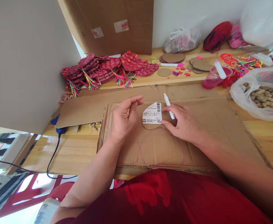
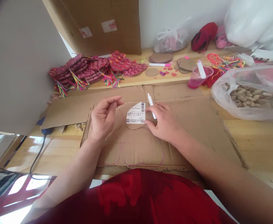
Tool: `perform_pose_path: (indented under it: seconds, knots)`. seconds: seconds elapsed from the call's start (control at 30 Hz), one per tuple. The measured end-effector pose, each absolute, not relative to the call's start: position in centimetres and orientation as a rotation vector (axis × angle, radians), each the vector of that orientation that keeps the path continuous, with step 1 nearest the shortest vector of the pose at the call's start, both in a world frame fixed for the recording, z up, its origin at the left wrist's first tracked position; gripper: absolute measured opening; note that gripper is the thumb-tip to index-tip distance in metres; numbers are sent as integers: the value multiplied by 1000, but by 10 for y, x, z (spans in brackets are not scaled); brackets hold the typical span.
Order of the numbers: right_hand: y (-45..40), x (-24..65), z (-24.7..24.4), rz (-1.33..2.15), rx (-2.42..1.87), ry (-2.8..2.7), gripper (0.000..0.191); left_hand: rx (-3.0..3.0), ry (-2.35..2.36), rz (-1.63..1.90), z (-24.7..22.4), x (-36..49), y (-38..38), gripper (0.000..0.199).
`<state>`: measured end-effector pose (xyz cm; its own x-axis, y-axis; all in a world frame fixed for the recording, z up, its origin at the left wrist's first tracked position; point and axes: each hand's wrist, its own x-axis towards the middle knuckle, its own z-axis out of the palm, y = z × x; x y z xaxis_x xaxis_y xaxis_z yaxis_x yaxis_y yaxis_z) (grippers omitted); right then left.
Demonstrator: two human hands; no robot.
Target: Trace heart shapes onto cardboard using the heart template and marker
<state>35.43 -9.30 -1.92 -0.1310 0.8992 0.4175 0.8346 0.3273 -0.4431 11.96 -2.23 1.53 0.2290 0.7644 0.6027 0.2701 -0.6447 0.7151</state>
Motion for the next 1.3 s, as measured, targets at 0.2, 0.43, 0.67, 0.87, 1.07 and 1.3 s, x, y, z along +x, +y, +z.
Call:
perform_pose_path:
  seconds: [0.2,0.43,0.67,0.87,1.07,1.3]
  knots:
    - [-93,354,-19,132,-1520,-1970,32,2381,927,1378,13,121,-23,24]
    - [-94,353,-19,150,-1550,-1955,32,2568,1000,1112,10,123,-27,34]
    - [-93,353,-18,159,-1542,-1953,33,2489,967,1183,9,122,-22,26]
    - [-93,353,-17,170,-1545,-1955,33,2406,973,1242,6,122,-21,26]
    - [-93,353,-19,147,-1548,-1961,33,2291,1103,1379,9,118,-19,29]
    - [-93,353,-19,138,-1548,-1959,33,2306,1089,1343,10,118,-19,30]
